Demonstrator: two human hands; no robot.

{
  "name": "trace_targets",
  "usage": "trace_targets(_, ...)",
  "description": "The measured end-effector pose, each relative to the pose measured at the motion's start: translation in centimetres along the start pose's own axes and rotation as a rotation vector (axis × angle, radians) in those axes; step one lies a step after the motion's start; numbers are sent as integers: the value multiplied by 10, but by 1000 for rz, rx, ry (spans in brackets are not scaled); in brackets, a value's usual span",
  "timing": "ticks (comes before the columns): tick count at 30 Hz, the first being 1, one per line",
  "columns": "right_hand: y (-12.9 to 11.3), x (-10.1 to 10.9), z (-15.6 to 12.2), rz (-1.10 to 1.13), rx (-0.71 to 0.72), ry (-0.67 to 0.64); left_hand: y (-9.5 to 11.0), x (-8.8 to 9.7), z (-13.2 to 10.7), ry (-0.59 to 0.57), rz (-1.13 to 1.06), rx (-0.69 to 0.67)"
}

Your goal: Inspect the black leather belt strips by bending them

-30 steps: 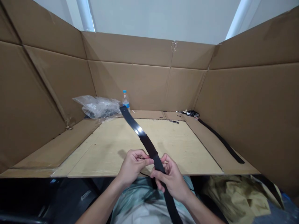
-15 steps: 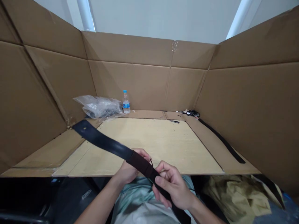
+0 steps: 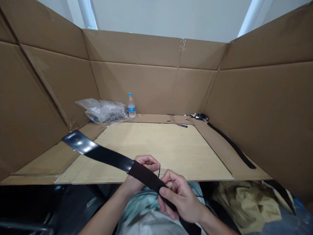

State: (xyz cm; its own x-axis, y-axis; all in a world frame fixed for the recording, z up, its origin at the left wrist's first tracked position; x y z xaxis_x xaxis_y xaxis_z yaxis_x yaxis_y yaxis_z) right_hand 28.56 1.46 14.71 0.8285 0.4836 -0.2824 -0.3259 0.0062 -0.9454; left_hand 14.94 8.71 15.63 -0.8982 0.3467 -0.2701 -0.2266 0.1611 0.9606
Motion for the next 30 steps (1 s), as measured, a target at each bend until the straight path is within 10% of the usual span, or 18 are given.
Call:
trace_targets(9, -11, 19, 8, -132, 195, 326, -6, 2, 2, -42, -38, 32)
trace_targets(21, -4, 23, 13, -199, 259, 339, -4, -8, -2, 158, -79, -52)
trace_targets(30, -6, 30, 12, -279, 116, 283, -4, -6, -5, -139, -33, -35)
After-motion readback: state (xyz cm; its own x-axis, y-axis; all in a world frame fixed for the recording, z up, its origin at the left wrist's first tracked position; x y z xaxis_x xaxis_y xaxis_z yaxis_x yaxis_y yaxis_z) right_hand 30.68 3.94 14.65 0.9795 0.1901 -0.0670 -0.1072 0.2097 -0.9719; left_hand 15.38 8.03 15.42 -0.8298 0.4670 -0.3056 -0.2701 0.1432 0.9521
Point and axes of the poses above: each hand's wrist, its own z-axis towards the middle knuckle, its own x-axis out of the back of the hand, y = z × x, the point moved 1 cm from there along z, towards the middle knuckle, and after that the axes turned 5 degrees about x, right-handed, at the moved point
